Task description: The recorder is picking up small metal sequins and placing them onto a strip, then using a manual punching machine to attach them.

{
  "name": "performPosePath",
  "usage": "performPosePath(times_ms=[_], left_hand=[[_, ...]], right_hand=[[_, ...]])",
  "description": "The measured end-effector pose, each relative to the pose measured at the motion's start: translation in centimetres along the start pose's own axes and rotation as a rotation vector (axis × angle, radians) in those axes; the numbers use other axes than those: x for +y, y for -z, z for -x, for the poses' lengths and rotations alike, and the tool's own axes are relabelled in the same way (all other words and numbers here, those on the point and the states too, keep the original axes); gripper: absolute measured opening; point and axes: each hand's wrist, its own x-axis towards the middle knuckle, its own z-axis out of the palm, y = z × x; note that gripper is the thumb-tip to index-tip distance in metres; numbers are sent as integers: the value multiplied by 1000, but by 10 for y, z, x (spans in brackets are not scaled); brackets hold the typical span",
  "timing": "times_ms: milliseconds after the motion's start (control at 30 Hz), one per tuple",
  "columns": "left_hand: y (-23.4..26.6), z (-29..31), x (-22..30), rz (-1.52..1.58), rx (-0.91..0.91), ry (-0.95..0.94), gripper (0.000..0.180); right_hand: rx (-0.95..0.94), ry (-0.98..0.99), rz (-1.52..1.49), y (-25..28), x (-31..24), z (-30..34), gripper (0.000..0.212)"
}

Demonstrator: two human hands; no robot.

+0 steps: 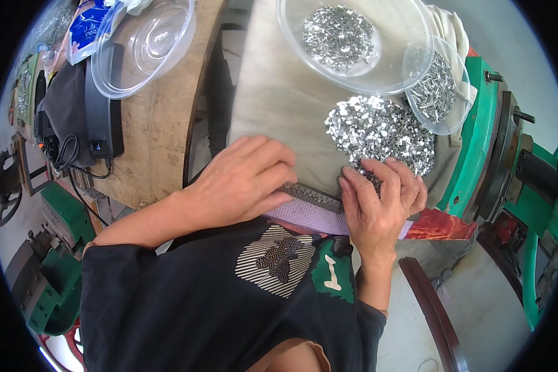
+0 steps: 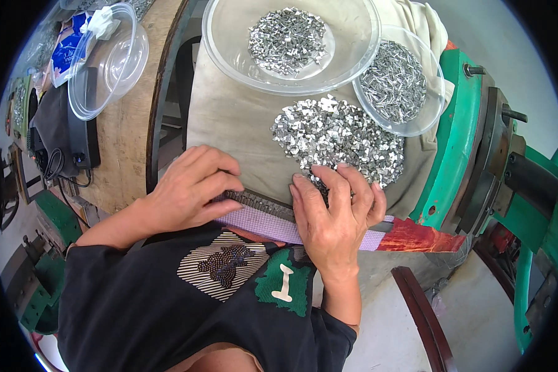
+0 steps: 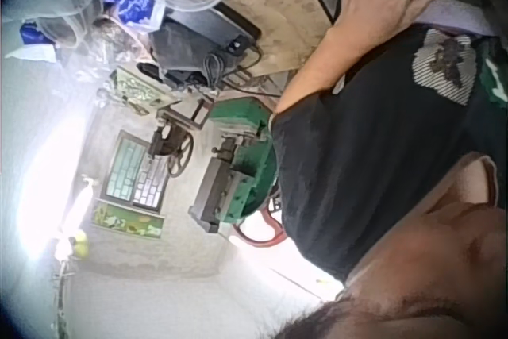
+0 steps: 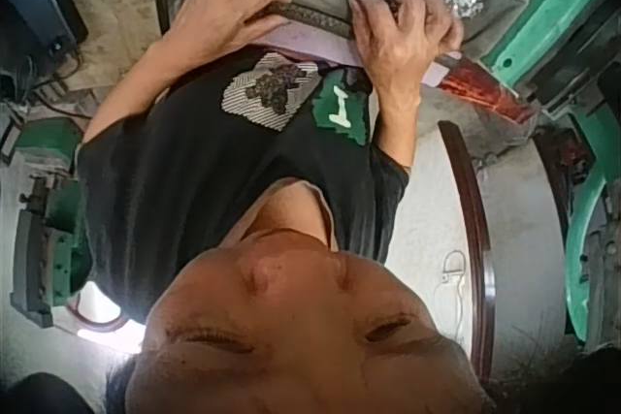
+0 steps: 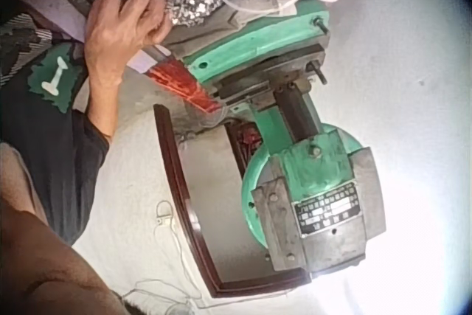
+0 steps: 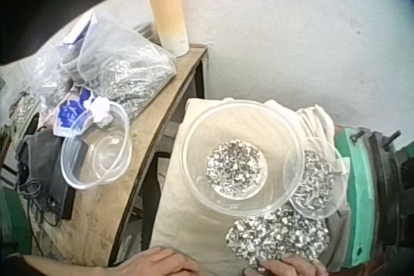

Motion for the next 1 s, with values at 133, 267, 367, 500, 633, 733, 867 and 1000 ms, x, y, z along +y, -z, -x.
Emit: performPosePath(times_ms=[133,267,367,500,633,733,867,1000], left_hand=[[5,6,-4,15,25,45,25],[2,7,-5,22,43,28,23],[1,6,-5,3,42,3,22],[1,4,-3,7,37,12,21],[-1,3,-2,-14,17,6,20],[-1,2,-1,-11,20,-9,21],[-1,1,-1,-15,16,-19,21],[-2,-2,2,6,1,-21,23]], right_hand=[[-6,22,-47,1,1,0,16],[28,-13,-70,0,0,-2,16],[40,-37,-83,-1,-1,-1,15],[41,-69,-133,-2,-1,3,16],[117,-64,-175,4,2,16,18],[95,-94,-206,7,-1,30,18],[18,-79,-249,2,-6,40,18],[42,-85,-285,4,0,38,20]])
